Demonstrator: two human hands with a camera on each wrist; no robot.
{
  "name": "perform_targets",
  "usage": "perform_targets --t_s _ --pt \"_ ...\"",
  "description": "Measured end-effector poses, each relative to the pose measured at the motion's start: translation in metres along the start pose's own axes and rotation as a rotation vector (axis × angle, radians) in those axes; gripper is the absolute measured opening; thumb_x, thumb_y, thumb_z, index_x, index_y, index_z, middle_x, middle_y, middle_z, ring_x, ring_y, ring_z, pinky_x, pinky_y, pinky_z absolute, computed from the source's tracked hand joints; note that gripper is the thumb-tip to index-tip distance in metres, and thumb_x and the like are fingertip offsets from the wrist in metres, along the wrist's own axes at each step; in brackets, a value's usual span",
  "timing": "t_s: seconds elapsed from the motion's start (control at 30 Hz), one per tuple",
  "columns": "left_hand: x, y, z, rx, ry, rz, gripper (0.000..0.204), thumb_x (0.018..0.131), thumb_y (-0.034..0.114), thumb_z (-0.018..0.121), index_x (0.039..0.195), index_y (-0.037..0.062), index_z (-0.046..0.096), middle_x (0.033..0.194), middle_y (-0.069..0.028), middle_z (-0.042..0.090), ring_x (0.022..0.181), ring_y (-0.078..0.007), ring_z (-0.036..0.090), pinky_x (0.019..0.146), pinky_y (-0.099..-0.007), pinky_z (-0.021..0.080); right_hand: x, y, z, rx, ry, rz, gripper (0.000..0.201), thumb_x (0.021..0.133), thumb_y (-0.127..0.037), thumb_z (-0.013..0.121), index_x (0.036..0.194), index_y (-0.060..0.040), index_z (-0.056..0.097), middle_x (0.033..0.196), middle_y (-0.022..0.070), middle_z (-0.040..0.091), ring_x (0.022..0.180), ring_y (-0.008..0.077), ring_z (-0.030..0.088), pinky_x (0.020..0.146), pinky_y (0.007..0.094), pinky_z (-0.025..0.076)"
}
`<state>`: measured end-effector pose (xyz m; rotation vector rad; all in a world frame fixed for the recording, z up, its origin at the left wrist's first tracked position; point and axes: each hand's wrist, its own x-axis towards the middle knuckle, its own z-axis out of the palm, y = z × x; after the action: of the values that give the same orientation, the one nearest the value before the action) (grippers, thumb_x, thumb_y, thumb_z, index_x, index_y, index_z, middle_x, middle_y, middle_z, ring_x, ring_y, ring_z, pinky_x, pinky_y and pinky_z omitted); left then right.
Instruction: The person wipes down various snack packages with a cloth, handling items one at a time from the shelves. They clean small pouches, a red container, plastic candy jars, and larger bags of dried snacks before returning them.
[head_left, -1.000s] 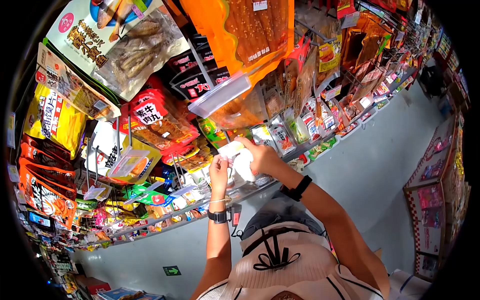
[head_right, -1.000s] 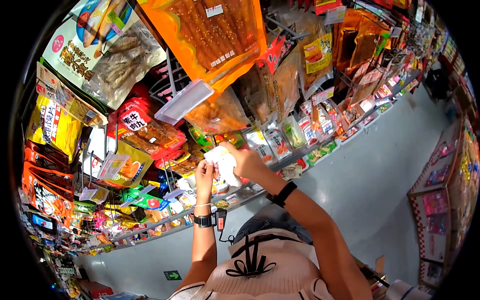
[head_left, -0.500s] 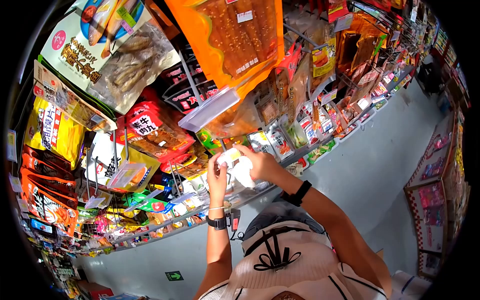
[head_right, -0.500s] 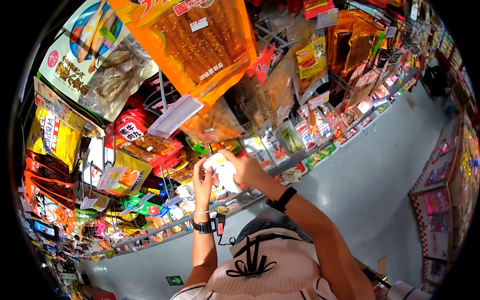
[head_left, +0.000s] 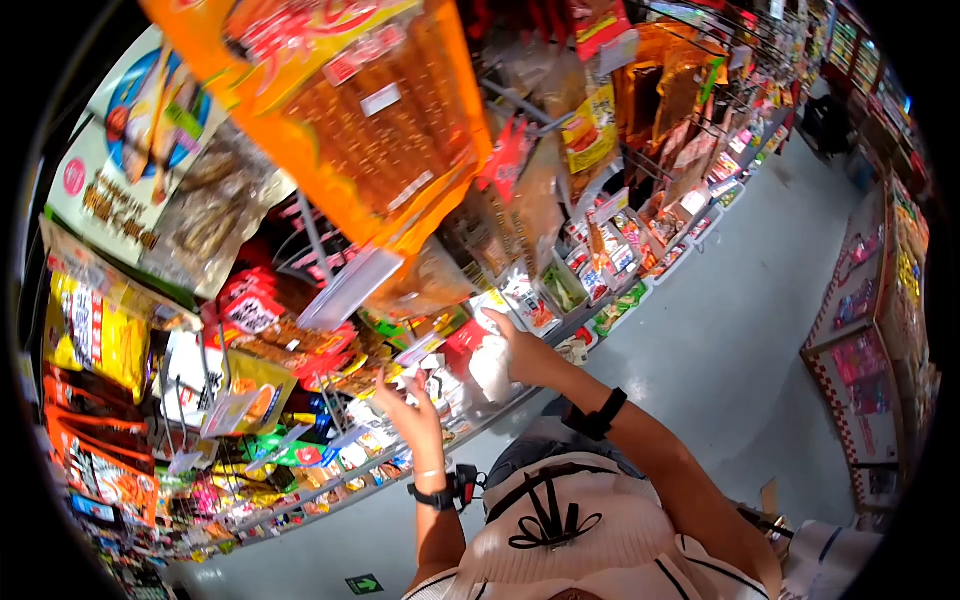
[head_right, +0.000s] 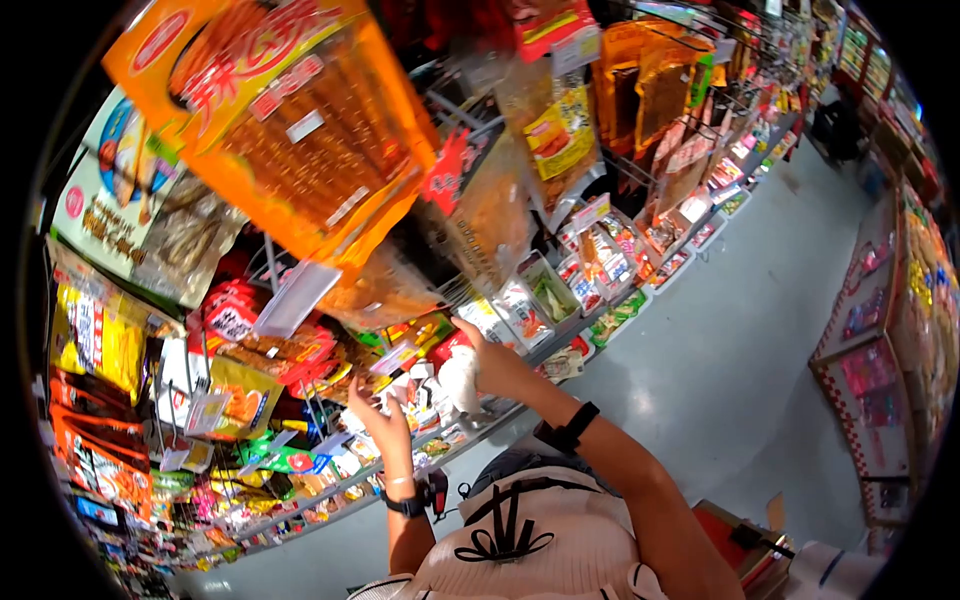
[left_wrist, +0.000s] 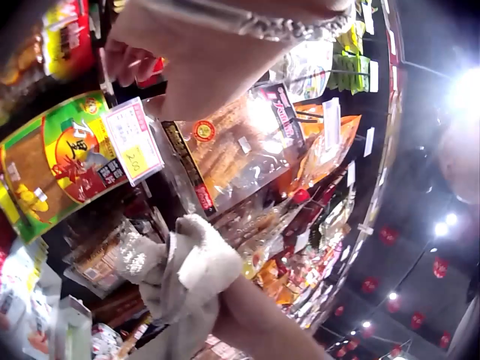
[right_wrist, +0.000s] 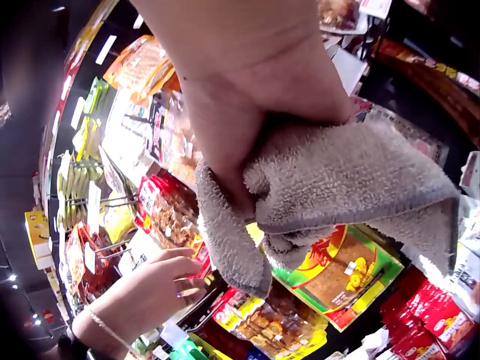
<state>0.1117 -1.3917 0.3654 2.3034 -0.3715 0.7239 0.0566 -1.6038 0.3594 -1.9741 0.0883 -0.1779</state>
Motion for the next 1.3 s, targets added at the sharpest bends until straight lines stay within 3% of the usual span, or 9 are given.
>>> perform_targets --t_s 0.13,0.27,0.3,0.57,0.67,0.9,1.03,1.23,1.3 --pt "0.007 0.043 -0.004 -0.375 -0.437 -0.253 0.013 0.085 0.004 0.05 0.095 -0.0015 0.054 0.081 -0.0117 0.055 0.08 -0.0223 0.052 0.075 -0.0302 0.041 -0.02 0.034 -0.026 0.227 0.094 0.092 0.081 0.066 0.0 0.058 0.136 -0.0125 0.02 0.094 0.0221 0.06 0.091 0.0373 0.059 0.077 0.0368 0.045" --pt "0.015 0.079 0.037 -0.51 -0.652 -0.038 0.013 0.087 0.007 0.048 0.09 -0.0004 0.058 0.08 -0.0113 0.058 0.069 -0.0189 0.056 0.067 -0.0283 0.044 -0.032 0.054 -0.063 0.258 0.405 -0.015 0.077 0.07 0.005 0.055 0.136 -0.0108 0.017 0.105 0.0179 0.054 0.098 0.0282 0.056 0.085 0.0349 0.043" --pt "0.017 0.095 0.044 -0.545 -0.693 -0.036 0.013 0.087 0.008 0.049 0.09 -0.0004 0.058 0.081 -0.0111 0.059 0.071 -0.0188 0.056 0.068 -0.028 0.044 -0.03 0.083 -0.067 0.29 0.484 0.028 0.085 0.067 -0.003 0.074 0.131 -0.0077 0.019 0.115 0.0119 0.048 0.102 0.0185 0.052 0.087 0.0297 0.042" --pt "0.002 0.148 0.11 -0.721 -1.049 0.127 0.015 0.088 0.011 0.05 0.095 0.0001 0.057 0.086 -0.0123 0.06 0.077 -0.0196 0.059 0.069 -0.0291 0.045 -0.018 0.063 -0.163 0.247 0.983 -0.04 0.06 0.068 -0.001 0.069 0.118 -0.0066 0.036 0.103 0.011 0.055 0.098 0.018 0.055 0.083 0.0296 0.045" --pt "-0.009 0.142 0.142 -0.755 -1.2 0.054 0.015 0.087 0.008 0.051 0.099 0.0005 0.055 0.089 -0.0057 0.061 0.083 -0.0118 0.056 0.075 -0.0254 0.044 -0.021 0.04 -0.185 0.17 0.674 0.116 0.046 0.07 -0.005 0.064 0.112 -0.0084 0.046 0.097 0.0106 0.06 0.092 0.0179 0.058 0.08 0.0289 0.046" --pt "-0.009 0.158 0.227 -0.765 -1.03 -0.036 0.029 0.086 0.005 0.047 0.114 0.0027 0.043 0.102 -0.0087 0.055 0.086 -0.0133 0.055 0.073 -0.0251 0.045 -0.025 0.094 -0.184 0.192 0.542 0.116 0.041 0.068 0.002 0.054 0.108 -0.0086 0.053 0.093 0.0119 0.062 0.089 0.0241 0.061 0.079 0.0317 0.046" --pt "0.007 0.212 0.231 -0.86 -1.064 -0.182 0.015 0.09 0.005 0.044 0.103 0.0008 0.049 0.093 -0.0076 0.056 0.075 -0.0134 0.053 0.072 -0.0228 0.044 -0.025 0.129 -0.194 0.296 0.966 0.121 0.046 0.07 0.001 0.065 0.111 -0.0054 0.045 0.102 0.0074 0.057 0.096 0.013 0.055 0.083 0.0266 0.044" --pt "0.005 0.242 0.231 -0.92 -1.354 -0.102 0.017 0.089 0.004 0.04 0.096 -0.0016 0.054 0.087 -0.0059 0.06 0.079 -0.0109 0.056 0.072 -0.0228 0.043 -0.015 0.094 -0.285 0.193 1.311 -0.088 0.054 0.068 -0.004 0.071 0.114 -0.0074 0.042 0.105 0.0094 0.054 0.1 0.0157 0.053 0.084 0.0275 0.044" --pt "0.002 0.25 0.233 -0.888 -1.358 -0.082 0.017 0.089 0.004 0.04 0.096 -0.0017 0.055 0.088 -0.0057 0.06 0.079 -0.0111 0.056 0.073 -0.0231 0.043 0.002 0.081 -0.315 0.012 1.247 -0.051 0.053 0.061 0.002 0.065 0.111 -0.0031 0.046 0.099 0.0157 0.054 0.096 0.0299 0.052 0.084 0.0343 0.042"
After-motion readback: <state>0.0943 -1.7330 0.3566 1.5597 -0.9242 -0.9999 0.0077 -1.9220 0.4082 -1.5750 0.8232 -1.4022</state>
